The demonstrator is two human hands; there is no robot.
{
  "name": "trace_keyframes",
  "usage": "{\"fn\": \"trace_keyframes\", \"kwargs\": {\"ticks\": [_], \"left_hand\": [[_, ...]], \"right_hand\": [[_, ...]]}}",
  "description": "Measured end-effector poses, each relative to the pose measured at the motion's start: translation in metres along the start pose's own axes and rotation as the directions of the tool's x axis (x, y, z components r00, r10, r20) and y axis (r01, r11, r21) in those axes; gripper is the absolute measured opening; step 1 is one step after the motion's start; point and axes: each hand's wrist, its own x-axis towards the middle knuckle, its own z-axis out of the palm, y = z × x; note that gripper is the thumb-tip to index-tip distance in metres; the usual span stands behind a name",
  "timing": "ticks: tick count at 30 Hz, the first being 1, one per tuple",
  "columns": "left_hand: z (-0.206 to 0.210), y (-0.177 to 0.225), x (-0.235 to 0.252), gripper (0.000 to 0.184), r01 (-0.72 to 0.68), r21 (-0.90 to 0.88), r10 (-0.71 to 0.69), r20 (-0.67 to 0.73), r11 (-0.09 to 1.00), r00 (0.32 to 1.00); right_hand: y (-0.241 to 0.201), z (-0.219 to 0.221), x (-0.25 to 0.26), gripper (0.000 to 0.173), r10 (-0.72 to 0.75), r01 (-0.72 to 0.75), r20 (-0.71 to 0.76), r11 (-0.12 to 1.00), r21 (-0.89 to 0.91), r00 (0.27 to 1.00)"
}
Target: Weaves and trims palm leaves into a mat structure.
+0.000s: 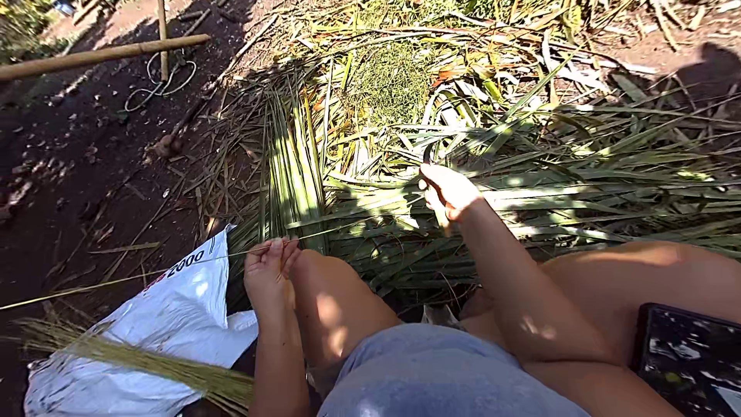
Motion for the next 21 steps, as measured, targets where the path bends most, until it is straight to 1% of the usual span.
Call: {"fn": "trace_keyframes", "kwargs": {"ticks": [1, 2, 4, 5, 6, 7, 9, 11, 12, 13, 14, 15, 16, 17, 19, 21], "left_hand": [[0.002, 0.001, 0.003, 0.006, 0.005, -0.008, -0.005, -0.007, 1.000, 1.000], [0.002, 0.003, 0.006, 0.005, -0.001, -0.014, 0.001, -0.024, 1.000, 1.000], [0.003, 0.004, 0.014, 0.005, -0.029, -0.009, 0.029, -0.042, 1.000, 0.999], [0.004, 0.000, 0.016, 0.006, -0.034, -0.003, 0.034, -0.030, 0.999, 0.999], [0.005, -0.006, 0.017, 0.007, -0.030, -0.003, 0.030, -0.006, 1.000, 1.000], [0.008, -0.015, 0.016, 0.008, -0.012, -0.002, 0.012, 0.032, 1.000, 0.999], [0.018, -0.038, 0.006, 0.010, 0.072, 0.015, -0.074, 0.151, 0.997, 0.986], [0.025, -0.056, -0.011, 0.018, 0.153, 0.069, -0.167, 0.288, 0.986, 0.943], [0.025, -0.062, -0.016, 0.021, 0.138, 0.091, -0.161, 0.318, 0.986, 0.934], [0.021, -0.066, -0.017, 0.024, 0.081, 0.114, -0.114, 0.321, 0.990, 0.940], [0.012, -0.068, -0.011, 0.028, 0.002, 0.139, -0.043, 0.292, 0.990, 0.955], [-0.001, -0.068, 0.000, 0.031, -0.069, 0.169, 0.029, 0.232, 0.983, 0.972], [-0.015, -0.067, 0.013, 0.033, -0.114, 0.195, 0.085, 0.148, 0.974, 0.985], [-0.034, -0.064, 0.028, 0.035, -0.135, 0.239, 0.130, 0.036, 0.962, 0.991], [-0.085, -0.055, 0.058, 0.039, -0.062, 0.389, 0.138, -0.171, 0.919, 0.975], [-0.147, -0.062, 0.078, 0.041, 0.077, 0.467, 0.115, -0.369, 0.881, 0.922]], "right_hand": [[0.010, 0.007, 0.002, 0.025, 0.025, -0.022, 0.057, 0.998, -0.063, 0.998], [0.019, 0.013, 0.004, 0.021, 0.052, -0.045, 0.097, 0.996, -0.074, 0.994], [0.034, 0.023, 0.007, 0.011, 0.080, -0.080, 0.184, 0.997, -0.010, 0.980], [0.039, 0.030, 0.006, 0.011, 0.086, -0.098, 0.215, 0.994, 0.044, 0.973], [0.043, 0.036, 0.005, 0.015, 0.101, -0.126, 0.238, 0.988, 0.092, 0.966], [0.046, 0.043, 0.002, 0.019, 0.118, -0.154, 0.251, 0.980, 0.129, 0.961], [0.052, 0.057, -0.005, 0.024, 0.137, -0.192, 0.283, 0.966, 0.176, 0.949], [0.062, 0.065, -0.012, 0.029, 0.083, -0.178, 0.403, 0.962, 0.206, 0.911], [0.066, 0.068, -0.016, 0.030, 0.066, -0.169, 0.446, 0.966, 0.196, 0.893], [0.069, 0.069, -0.017, 0.029, 0.049, -0.150, 0.468, 0.972, 0.181, 0.882], [0.072, 0.067, -0.015, 0.027, 0.042, -0.133, 0.471, 0.978, 0.162, 0.881], [0.075, 0.063, -0.011, 0.026, 0.040, -0.115, 0.454, 0.984, 0.139, 0.890], [0.077, 0.055, -0.005, 0.025, 0.046, -0.105, 0.426, 0.988, 0.116, 0.904], [0.079, 0.046, 0.003, 0.026, 0.067, -0.108, 0.395, 0.991, 0.082, 0.916], [0.084, 0.029, 0.023, 0.029, 0.142, -0.165, 0.312, 0.985, 0.047, 0.939], [0.091, 0.015, 0.038, 0.028, 0.191, -0.213, 0.219, 0.974, 0.080, 0.957]]}}
